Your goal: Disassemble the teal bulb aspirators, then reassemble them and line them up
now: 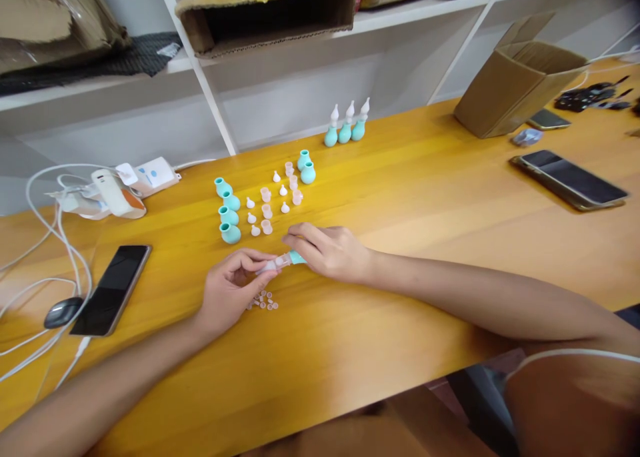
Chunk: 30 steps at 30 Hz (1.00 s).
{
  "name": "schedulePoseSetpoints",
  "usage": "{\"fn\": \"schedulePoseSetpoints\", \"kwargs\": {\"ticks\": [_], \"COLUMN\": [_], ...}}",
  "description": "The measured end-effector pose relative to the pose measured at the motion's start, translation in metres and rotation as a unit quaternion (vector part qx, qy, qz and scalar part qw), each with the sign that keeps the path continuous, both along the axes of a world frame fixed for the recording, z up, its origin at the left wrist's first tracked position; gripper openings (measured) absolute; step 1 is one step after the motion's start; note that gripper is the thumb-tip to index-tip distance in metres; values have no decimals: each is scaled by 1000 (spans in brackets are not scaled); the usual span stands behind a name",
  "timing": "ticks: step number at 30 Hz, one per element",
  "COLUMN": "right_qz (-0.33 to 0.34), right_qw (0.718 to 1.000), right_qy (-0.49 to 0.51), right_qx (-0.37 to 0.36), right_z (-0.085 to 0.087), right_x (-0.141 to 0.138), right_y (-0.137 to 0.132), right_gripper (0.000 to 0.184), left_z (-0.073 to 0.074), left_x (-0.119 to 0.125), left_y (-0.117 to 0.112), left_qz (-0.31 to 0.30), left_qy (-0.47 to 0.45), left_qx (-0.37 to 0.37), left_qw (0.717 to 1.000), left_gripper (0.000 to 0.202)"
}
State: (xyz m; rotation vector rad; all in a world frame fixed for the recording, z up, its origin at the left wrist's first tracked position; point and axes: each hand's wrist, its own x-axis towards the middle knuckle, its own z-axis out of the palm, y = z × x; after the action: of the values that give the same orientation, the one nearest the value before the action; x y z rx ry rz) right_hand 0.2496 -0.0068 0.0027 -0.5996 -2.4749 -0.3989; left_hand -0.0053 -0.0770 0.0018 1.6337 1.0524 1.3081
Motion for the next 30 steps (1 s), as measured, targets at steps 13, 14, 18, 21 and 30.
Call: {"fn": "schedulePoseSetpoints", "kwargs": {"ticks": [13, 14, 18, 21, 30], "right_qz": [-6, -11, -15, -5, 43], "right_qw": [996, 996, 990, 982, 951], "right_qy": [2, -2, 9, 41, 129], "right_qx": [-86, -93, -140, -184, -279], "right_z": [-5, -5, -6, -7, -9], "right_x": [-5, -5, -8, -10, -14], "right_y": [-8, -8, -11, -12, -11], "right_gripper": [30, 31, 30, 31, 29], "left_z": [4, 5, 7, 7, 2], "left_x": [-6, -5, -3, -3, -5], "left_y": [-7, -7, -8, -9, -12], "left_qz": [10, 12, 13, 15, 18], "left_qy": [171, 173, 181, 181, 173], "left_qx": [159, 168, 198, 205, 212], "left_qw": [972, 970, 963, 962, 962], "left_gripper": [21, 21, 22, 23, 28]}}
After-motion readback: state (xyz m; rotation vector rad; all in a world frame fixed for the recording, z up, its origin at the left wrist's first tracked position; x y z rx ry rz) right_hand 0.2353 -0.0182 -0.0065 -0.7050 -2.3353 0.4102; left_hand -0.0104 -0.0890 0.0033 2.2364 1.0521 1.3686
